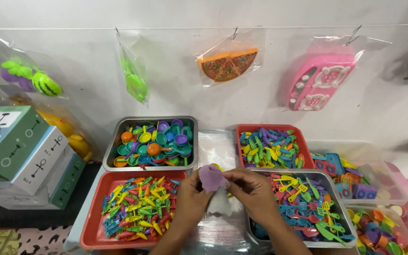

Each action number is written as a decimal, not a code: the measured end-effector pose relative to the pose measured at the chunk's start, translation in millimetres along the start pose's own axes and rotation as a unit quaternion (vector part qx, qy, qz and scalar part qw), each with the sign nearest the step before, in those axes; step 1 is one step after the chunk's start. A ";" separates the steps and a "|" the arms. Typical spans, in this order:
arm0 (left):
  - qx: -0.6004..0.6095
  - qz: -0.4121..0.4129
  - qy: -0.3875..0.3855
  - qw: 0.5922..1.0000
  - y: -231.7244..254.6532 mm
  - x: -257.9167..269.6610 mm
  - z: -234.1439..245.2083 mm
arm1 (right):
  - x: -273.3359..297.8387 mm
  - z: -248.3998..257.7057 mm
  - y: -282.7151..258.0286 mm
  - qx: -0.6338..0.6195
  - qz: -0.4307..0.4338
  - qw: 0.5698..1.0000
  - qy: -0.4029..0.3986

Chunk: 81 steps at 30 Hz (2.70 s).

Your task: Packing small plastic toy components into individual plastic bags.

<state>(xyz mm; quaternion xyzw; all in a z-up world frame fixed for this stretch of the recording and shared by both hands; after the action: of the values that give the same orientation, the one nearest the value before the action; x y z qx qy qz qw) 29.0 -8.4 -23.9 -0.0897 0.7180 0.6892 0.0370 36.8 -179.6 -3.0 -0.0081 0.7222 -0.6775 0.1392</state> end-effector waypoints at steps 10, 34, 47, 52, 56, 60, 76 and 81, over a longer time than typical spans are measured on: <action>0.142 0.129 -0.047 0.980 20.1 1.1 9.8 | -11.6 16.7 9.5 -0.062 -0.063 0.996 0.012; 0.297 0.212 0.150 0.919 59.5 -5.4 48.9 | -12.8 73.7 -23.0 0.557 -0.082 0.826 0.001; 0.228 0.231 0.097 0.941 9.0 -14.1 44.8 | -18.2 94.1 -10.7 0.636 -0.089 0.762 -0.088; 0.218 0.237 0.098 0.942 13.8 -10.7 40.3 | -7.5 89.8 -60.6 0.523 -0.075 0.848 -0.035; 0.201 0.243 0.102 0.944 21.0 -7.1 34.7 | 0.8 107.4 -63.7 0.420 -0.066 0.903 0.063; 0.173 0.233 0.118 0.949 4.3 -7.0 38.1 | 0.9 121.1 -33.6 0.213 -0.017 0.970 0.117; 0.088 0.042 -0.004 0.995 36.2 3.3 18.3 | -14.1 15.9 -17.6 -0.006 -0.057 0.997 -0.043; 0.028 0.028 -0.042 0.998 44.2 9.7 13.1 | -3.6 5.8 -37.6 0.150 0.057 0.987 -0.015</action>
<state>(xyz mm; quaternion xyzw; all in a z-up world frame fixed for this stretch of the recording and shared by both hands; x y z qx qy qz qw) 10.5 5.4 17.2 -0.0394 0.7372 0.6726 0.0505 34.8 -187.7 34.3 0.0438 0.6098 -0.7686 0.1883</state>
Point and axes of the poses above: each hand's wrist, its own x-axis away from the middle knuckle, its own z-axis out of the back of the hand, y = z × x, the point moved 2 cm from there along -x, towards the middle knuckle, and after that the axes turned 2 degrees about -z, right-handed, at the moved point
